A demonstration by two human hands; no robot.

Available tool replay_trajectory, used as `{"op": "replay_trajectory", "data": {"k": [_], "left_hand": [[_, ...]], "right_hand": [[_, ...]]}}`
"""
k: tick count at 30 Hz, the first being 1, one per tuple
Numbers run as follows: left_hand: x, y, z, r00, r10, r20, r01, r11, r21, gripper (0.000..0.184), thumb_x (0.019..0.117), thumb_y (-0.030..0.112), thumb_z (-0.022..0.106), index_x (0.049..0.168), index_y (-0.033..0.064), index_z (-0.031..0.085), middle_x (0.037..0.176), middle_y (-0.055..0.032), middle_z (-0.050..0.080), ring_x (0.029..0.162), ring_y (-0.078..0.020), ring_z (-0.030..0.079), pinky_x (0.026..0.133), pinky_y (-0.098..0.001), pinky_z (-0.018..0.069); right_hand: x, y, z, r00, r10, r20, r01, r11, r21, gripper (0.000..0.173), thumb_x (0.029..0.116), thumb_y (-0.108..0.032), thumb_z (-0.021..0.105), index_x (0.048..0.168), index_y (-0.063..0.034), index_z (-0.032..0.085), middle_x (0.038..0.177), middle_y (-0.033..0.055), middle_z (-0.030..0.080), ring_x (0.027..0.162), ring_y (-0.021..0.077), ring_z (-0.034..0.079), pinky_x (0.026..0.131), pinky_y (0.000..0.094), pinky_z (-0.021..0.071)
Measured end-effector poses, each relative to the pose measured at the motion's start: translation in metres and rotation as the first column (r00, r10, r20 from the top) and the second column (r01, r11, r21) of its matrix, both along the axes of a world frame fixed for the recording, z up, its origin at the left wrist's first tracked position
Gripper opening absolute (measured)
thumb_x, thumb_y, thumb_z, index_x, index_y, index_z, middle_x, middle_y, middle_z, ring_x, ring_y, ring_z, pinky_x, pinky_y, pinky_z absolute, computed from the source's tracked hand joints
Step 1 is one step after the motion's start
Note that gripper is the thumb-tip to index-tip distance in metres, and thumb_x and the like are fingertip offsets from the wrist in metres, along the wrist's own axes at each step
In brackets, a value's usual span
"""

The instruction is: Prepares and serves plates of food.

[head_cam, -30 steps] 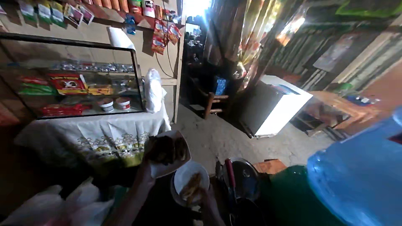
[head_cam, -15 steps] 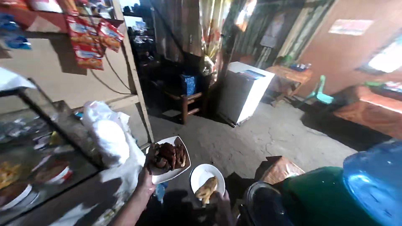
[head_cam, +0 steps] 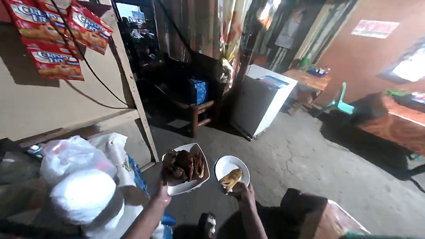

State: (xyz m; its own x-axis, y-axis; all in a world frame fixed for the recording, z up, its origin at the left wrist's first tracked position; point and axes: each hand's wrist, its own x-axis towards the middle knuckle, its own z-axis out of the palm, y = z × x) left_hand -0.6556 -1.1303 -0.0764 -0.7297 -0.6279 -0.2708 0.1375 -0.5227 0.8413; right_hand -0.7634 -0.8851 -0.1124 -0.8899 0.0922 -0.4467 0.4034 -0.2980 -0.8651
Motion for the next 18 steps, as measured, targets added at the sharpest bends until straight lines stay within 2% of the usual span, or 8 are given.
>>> {"op": "replay_trajectory", "data": {"k": [5, 7, 10, 14, 18], "left_hand": [[-0.072, -0.034, -0.005, 0.996, 0.094, 0.011, -0.094, 0.995, -0.02, 0.032, 0.1111, 0.028, 0.033, 0.125, 0.0095, 0.056, 0.096, -0.0011, 0.067, 0.086, -0.009, 0.066, 0.075, -0.0277, 0.0581], [-0.104, -0.055, -0.011, 0.989, 0.142, -0.031, -0.142, 0.99, -0.004, 0.035, 0.1111, 0.028, 0.032, 0.127, 0.008, 0.056, 0.097, -0.0047, 0.068, 0.085, -0.0134, 0.068, 0.074, -0.0319, 0.0593], [-0.151, -0.077, -0.009, 0.976, 0.217, -0.001, -0.217, 0.976, 0.007, 0.038, 0.1117, 0.03, 0.028, 0.129, 0.0093, 0.054, 0.099, -0.0048, 0.068, 0.086, -0.0127, 0.068, 0.075, -0.0327, 0.0598], [-0.209, -0.116, -0.01, 0.943, 0.324, 0.073, -0.325, 0.946, -0.001, 0.042, 0.1119, 0.036, 0.025, 0.127, 0.0111, 0.055, 0.098, -0.0031, 0.068, 0.086, -0.012, 0.068, 0.074, -0.0333, 0.0599], [-0.273, -0.17, -0.018, 0.925, 0.375, 0.066, -0.376, 0.926, 0.017, 0.044, 0.1115, 0.038, 0.025, 0.127, 0.0116, 0.056, 0.099, -0.0042, 0.069, 0.087, -0.0133, 0.068, 0.075, -0.0347, 0.0602]], "right_hand": [[-0.107, -0.045, 0.0, 0.985, 0.17, -0.042, -0.17, 0.985, 0.005, 0.041, 0.1028, -0.003, 0.049, 0.143, -0.0023, 0.042, 0.099, 0.0192, 0.065, 0.077, 0.025, 0.068, 0.065, 0.0425, 0.0595], [-0.149, -0.065, 0.005, 0.968, 0.249, -0.035, -0.249, 0.968, 0.018, 0.04, 0.103, -0.003, 0.049, 0.143, -0.0015, 0.043, 0.1, 0.0191, 0.066, 0.078, 0.0245, 0.069, 0.066, 0.0418, 0.06], [-0.214, -0.09, 0.003, 0.925, 0.378, -0.022, -0.377, 0.925, 0.052, 0.043, 0.1017, -0.003, 0.051, 0.143, -0.0003, 0.042, 0.105, 0.0208, 0.064, 0.083, 0.0256, 0.068, 0.07, 0.0433, 0.0593], [-0.29, -0.141, -0.007, 0.853, 0.522, 0.015, -0.521, 0.851, 0.06, 0.038, 0.1026, -0.005, 0.051, 0.139, 0.0018, 0.046, 0.102, 0.0195, 0.066, 0.083, 0.0246, 0.069, 0.071, 0.0423, 0.0598], [-0.366, -0.21, -0.013, 0.801, 0.599, 0.026, -0.599, 0.799, 0.05, 0.034, 0.1021, -0.005, 0.052, 0.135, 0.0031, 0.05, 0.095, 0.0167, 0.068, 0.078, 0.0219, 0.069, 0.066, 0.0393, 0.0594]]}}
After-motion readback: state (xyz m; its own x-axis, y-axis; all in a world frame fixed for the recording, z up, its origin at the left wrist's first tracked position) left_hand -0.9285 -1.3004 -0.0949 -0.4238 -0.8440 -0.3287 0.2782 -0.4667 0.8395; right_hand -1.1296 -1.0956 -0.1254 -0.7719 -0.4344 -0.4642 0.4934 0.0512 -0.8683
